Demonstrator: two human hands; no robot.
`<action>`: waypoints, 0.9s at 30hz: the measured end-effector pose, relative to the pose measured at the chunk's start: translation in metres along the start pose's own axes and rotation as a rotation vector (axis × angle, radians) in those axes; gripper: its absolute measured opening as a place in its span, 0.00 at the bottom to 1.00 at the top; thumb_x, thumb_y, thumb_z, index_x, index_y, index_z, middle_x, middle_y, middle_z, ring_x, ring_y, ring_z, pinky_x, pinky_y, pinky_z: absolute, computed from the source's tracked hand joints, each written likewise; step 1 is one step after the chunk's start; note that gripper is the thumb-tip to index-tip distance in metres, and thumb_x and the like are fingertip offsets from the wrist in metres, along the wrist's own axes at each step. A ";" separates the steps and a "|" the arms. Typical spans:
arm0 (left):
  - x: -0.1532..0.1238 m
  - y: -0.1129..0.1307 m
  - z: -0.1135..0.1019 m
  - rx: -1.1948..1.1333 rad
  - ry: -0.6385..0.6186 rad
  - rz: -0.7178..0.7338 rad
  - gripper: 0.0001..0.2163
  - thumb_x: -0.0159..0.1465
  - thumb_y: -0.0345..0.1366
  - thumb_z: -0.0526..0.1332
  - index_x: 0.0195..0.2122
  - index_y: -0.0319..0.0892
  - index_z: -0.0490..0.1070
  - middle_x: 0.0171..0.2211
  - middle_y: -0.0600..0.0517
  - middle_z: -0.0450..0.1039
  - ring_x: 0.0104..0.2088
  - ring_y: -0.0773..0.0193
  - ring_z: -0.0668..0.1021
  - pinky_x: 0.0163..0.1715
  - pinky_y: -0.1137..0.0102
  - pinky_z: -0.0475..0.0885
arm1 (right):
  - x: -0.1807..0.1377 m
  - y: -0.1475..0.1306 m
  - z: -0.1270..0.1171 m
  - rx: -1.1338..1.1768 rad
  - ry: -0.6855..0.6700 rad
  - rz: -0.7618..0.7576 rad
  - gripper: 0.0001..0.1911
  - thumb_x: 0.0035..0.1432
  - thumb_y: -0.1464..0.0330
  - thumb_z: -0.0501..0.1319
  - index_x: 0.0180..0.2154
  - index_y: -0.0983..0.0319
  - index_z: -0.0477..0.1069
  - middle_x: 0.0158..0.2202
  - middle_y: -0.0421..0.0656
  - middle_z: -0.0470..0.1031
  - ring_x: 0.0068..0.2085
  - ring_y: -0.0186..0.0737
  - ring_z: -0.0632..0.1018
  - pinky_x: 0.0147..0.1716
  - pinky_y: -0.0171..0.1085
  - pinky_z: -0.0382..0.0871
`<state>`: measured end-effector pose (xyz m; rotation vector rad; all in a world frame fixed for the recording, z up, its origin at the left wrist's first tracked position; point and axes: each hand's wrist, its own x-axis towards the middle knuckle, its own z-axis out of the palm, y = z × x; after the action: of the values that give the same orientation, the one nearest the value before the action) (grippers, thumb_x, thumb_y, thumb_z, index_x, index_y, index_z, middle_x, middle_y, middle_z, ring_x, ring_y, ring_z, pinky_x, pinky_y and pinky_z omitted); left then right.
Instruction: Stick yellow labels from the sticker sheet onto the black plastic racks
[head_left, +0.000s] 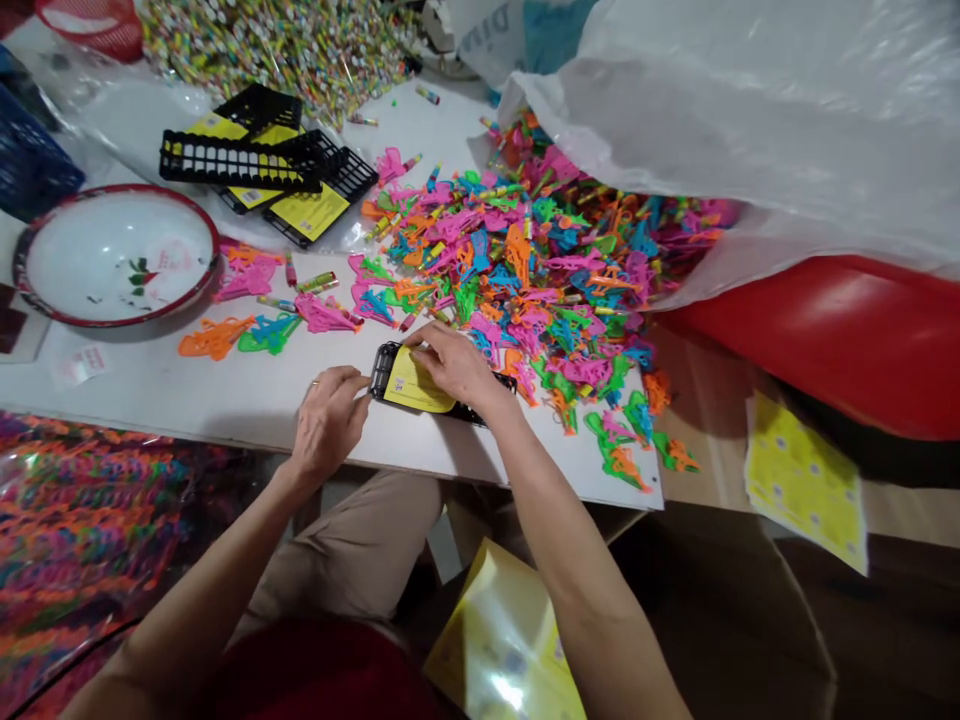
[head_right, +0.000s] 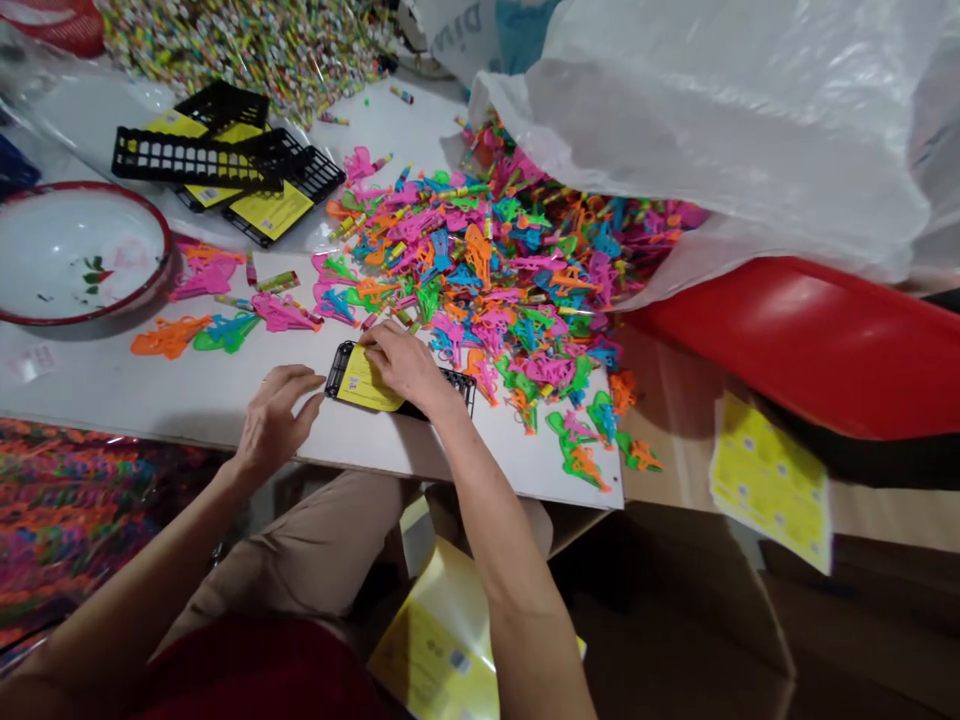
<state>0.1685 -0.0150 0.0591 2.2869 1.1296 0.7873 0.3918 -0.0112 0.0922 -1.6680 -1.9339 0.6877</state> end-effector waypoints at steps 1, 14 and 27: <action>0.000 0.000 0.002 0.003 0.011 0.026 0.10 0.65 0.31 0.56 0.45 0.39 0.72 0.44 0.43 0.72 0.48 0.55 0.73 0.51 0.59 0.69 | 0.001 0.000 0.001 0.002 -0.002 -0.006 0.10 0.59 0.76 0.56 0.42 0.61 0.72 0.43 0.45 0.72 0.45 0.42 0.74 0.44 0.39 0.66; 0.002 0.002 0.010 0.029 -0.066 0.099 0.13 0.66 0.30 0.54 0.49 0.42 0.72 0.47 0.44 0.71 0.49 0.57 0.73 0.50 0.60 0.70 | 0.008 0.004 0.004 0.011 -0.040 -0.024 0.11 0.59 0.76 0.55 0.42 0.62 0.71 0.43 0.46 0.72 0.44 0.41 0.74 0.44 0.39 0.67; 0.003 -0.002 0.018 0.084 -0.041 0.178 0.12 0.65 0.29 0.56 0.48 0.40 0.72 0.44 0.44 0.72 0.45 0.56 0.73 0.46 0.61 0.72 | 0.008 0.010 0.008 0.022 -0.037 -0.046 0.11 0.58 0.77 0.56 0.42 0.63 0.72 0.41 0.45 0.73 0.44 0.42 0.74 0.44 0.39 0.68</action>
<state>0.1809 -0.0142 0.0459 2.4889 0.9674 0.7679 0.3924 -0.0023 0.0798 -1.6032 -1.9768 0.7239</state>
